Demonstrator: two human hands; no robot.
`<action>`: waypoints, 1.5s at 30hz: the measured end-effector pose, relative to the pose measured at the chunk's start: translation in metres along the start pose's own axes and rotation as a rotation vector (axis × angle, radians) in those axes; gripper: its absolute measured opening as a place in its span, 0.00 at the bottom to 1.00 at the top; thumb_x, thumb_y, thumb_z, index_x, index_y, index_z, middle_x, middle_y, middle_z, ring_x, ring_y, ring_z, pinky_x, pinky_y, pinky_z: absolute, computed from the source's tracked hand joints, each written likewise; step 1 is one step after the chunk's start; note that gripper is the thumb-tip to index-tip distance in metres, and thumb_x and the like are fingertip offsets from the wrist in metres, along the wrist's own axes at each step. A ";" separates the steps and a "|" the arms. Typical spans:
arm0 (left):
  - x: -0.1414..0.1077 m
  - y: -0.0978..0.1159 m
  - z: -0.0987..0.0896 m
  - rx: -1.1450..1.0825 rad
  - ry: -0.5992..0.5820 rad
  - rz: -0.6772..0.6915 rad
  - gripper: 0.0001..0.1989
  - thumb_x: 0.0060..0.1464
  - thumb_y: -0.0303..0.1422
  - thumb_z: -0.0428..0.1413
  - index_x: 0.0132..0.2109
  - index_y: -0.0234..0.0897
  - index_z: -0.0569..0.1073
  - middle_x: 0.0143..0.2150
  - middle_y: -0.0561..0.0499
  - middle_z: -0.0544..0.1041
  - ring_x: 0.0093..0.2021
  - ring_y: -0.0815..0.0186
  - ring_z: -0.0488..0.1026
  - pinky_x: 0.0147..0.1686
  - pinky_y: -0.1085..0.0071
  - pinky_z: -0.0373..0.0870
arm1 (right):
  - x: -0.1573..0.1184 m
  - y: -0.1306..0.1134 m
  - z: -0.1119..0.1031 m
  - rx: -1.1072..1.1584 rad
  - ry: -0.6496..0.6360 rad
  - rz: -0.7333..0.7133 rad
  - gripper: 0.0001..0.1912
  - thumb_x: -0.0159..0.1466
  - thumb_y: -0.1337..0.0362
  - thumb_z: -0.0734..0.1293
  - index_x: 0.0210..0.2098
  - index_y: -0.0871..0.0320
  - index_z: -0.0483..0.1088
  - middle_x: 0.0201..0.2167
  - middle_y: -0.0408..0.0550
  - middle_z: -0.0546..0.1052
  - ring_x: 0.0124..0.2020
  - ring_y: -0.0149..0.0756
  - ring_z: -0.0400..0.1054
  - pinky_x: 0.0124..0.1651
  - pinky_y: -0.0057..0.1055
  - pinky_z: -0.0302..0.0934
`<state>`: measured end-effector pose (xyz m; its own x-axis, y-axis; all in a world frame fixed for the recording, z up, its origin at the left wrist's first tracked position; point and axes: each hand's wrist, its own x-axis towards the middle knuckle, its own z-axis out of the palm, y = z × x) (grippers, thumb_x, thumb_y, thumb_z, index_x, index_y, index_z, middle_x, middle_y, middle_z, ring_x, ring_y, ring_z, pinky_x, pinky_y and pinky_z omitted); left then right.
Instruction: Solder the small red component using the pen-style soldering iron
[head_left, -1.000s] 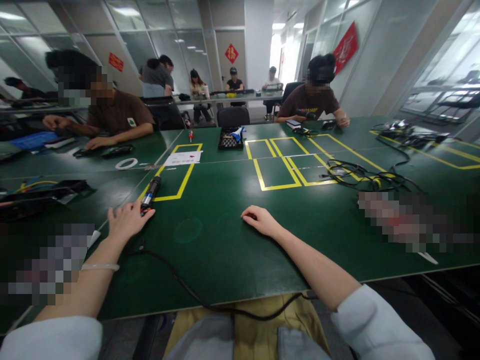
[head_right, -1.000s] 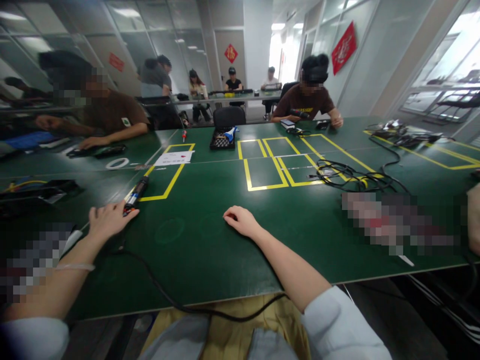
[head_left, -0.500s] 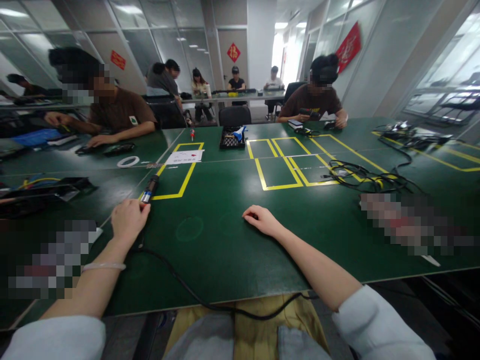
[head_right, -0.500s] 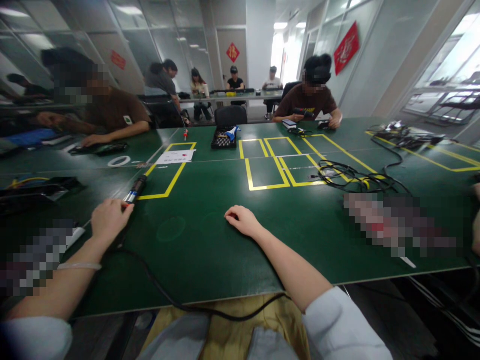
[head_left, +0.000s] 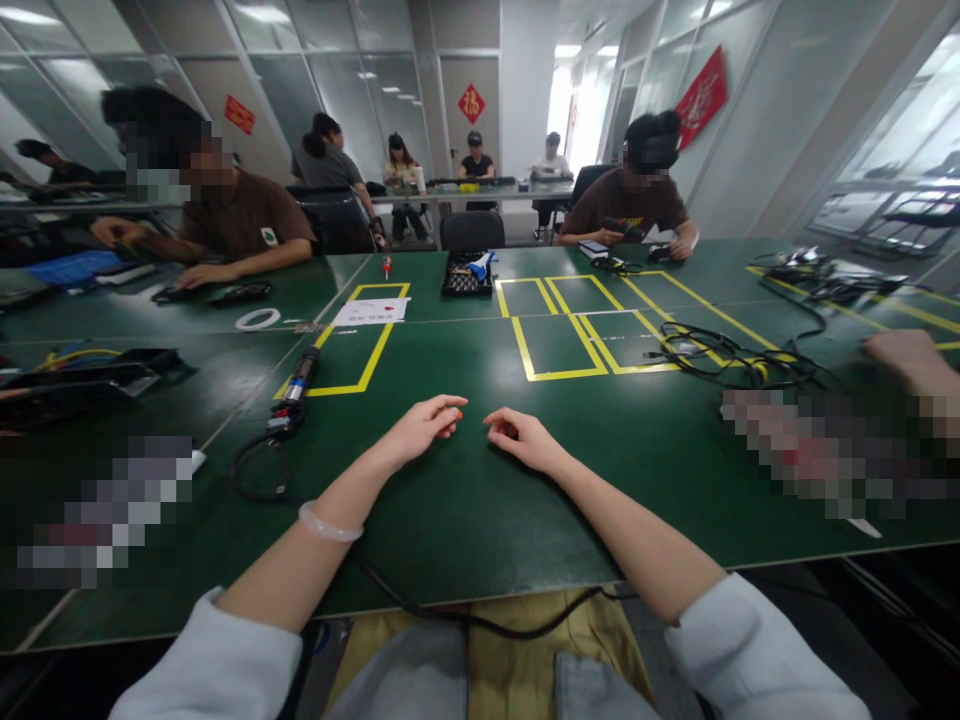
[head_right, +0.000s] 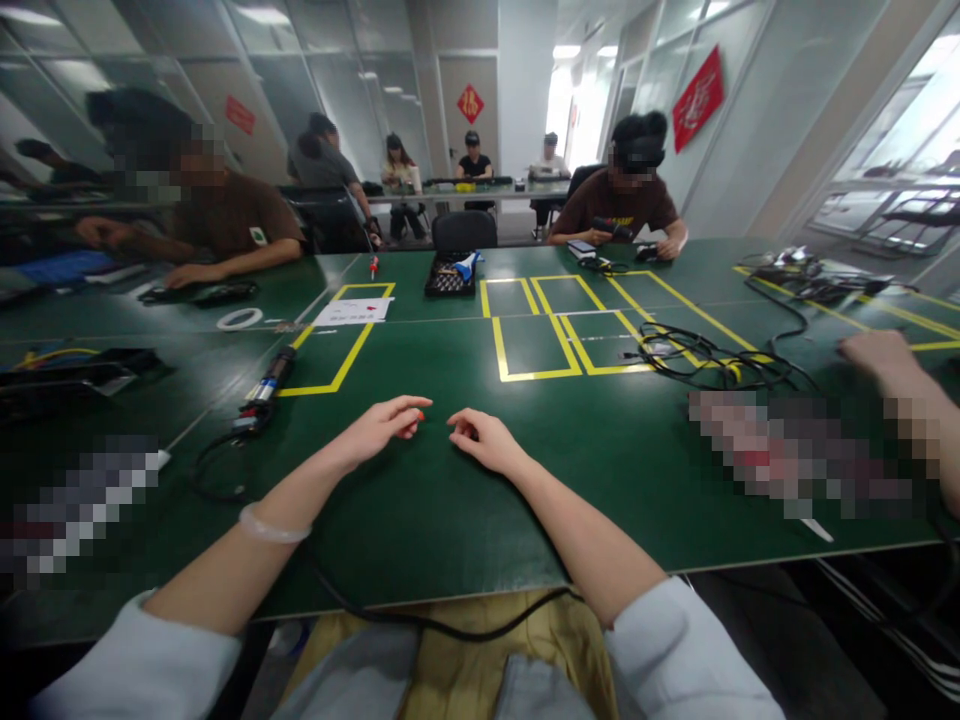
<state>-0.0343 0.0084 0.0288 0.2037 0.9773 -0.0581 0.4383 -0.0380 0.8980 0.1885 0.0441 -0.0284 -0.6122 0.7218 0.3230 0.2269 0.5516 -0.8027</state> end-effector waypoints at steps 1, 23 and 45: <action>0.002 0.002 0.010 -0.030 -0.051 0.006 0.25 0.56 0.42 0.50 0.57 0.33 0.67 0.36 0.49 0.72 0.33 0.68 0.68 0.36 0.70 0.68 | 0.000 -0.001 0.000 0.045 -0.018 0.000 0.14 0.62 0.63 0.65 0.48 0.57 0.67 0.32 0.43 0.74 0.31 0.30 0.67 0.37 0.28 0.61; 0.006 -0.030 0.041 -0.221 -0.084 0.034 0.17 0.56 0.45 0.53 0.41 0.33 0.69 0.33 0.49 0.74 0.32 0.69 0.70 0.35 0.70 0.67 | 0.001 -0.003 0.006 0.037 0.012 -0.020 0.08 0.62 0.63 0.65 0.41 0.59 0.68 0.31 0.43 0.73 0.29 0.28 0.64 0.34 0.25 0.59; 0.004 -0.025 0.021 0.056 0.020 0.160 0.17 0.53 0.38 0.56 0.47 0.34 0.68 0.45 0.45 0.74 0.44 0.63 0.73 0.46 0.65 0.69 | 0.003 0.002 0.004 0.082 0.026 0.053 0.07 0.58 0.67 0.66 0.37 0.60 0.70 0.29 0.43 0.73 0.29 0.29 0.66 0.36 0.27 0.60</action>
<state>-0.0264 0.0091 -0.0032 0.2579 0.9617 0.0930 0.4502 -0.2048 0.8691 0.1842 0.0455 -0.0306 -0.5806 0.7604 0.2910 0.1955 0.4771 -0.8568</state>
